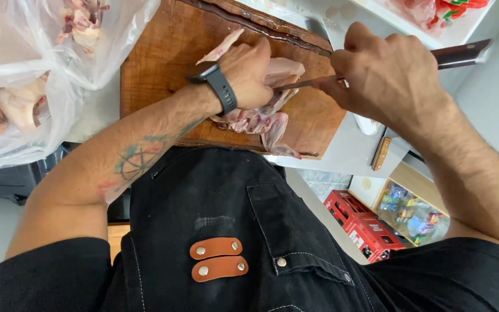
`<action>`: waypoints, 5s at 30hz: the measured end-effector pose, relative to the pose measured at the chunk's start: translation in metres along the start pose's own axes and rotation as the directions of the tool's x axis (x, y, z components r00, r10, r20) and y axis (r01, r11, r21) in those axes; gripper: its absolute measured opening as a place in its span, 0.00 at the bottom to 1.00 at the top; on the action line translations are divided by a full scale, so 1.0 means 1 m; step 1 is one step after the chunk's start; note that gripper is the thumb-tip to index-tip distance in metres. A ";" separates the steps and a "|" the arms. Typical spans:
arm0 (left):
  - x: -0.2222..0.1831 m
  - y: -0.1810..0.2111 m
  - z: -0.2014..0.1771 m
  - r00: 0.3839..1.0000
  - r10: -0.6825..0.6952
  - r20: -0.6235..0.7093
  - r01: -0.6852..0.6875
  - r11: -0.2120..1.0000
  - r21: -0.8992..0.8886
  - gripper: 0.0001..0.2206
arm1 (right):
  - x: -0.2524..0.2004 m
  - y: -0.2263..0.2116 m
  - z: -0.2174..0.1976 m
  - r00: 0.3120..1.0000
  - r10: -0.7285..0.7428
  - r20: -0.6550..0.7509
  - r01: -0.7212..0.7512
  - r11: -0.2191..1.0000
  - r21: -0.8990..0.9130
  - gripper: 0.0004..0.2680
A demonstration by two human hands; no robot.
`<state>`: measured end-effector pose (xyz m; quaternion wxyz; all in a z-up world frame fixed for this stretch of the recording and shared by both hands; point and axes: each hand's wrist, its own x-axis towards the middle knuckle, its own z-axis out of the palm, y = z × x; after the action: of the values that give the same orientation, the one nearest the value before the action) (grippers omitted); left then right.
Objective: Butchering whole chickens into parts and placing them into plastic bags on a preparation table.
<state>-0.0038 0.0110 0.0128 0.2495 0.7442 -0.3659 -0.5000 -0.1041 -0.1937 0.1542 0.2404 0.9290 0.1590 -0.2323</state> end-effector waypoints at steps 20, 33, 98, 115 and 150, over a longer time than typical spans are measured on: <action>-0.016 0.001 0.008 0.980 0.066 -0.189 -0.064 0.998 0.016 0.27 | 0.007 -0.003 -0.016 0.959 0.092 0.269 -0.128 0.984 0.120 0.25; -0.008 -0.019 0.005 0.990 0.012 -0.138 -0.009 1.000 0.018 0.19 | -0.027 0.024 -0.045 0.920 0.199 0.337 -0.219 0.975 0.022 0.27; -0.088 -0.029 0.043 0.568 -0.054 -0.821 -0.263 0.934 -0.243 0.09 | -0.024 -0.236 0.069 0.687 0.664 -0.295 0.093 0.322 0.942 0.27; -0.094 -0.046 0.055 0.418 -0.014 -0.908 -0.379 0.906 -0.188 0.13 | -0.028 -0.235 0.071 0.779 0.547 -0.307 -0.016 0.507 0.862 0.24; -0.102 -0.040 0.074 0.323 0.116 -0.939 -0.382 0.924 -0.017 0.15 | -0.017 -0.235 0.077 0.783 0.490 -0.383 -0.035 0.650 0.759 0.25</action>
<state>-0.0845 0.1159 0.0131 0.5715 0.7931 -0.2105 0.0106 -0.2417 -0.0411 0.0154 -0.1662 0.9847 -0.0255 0.0465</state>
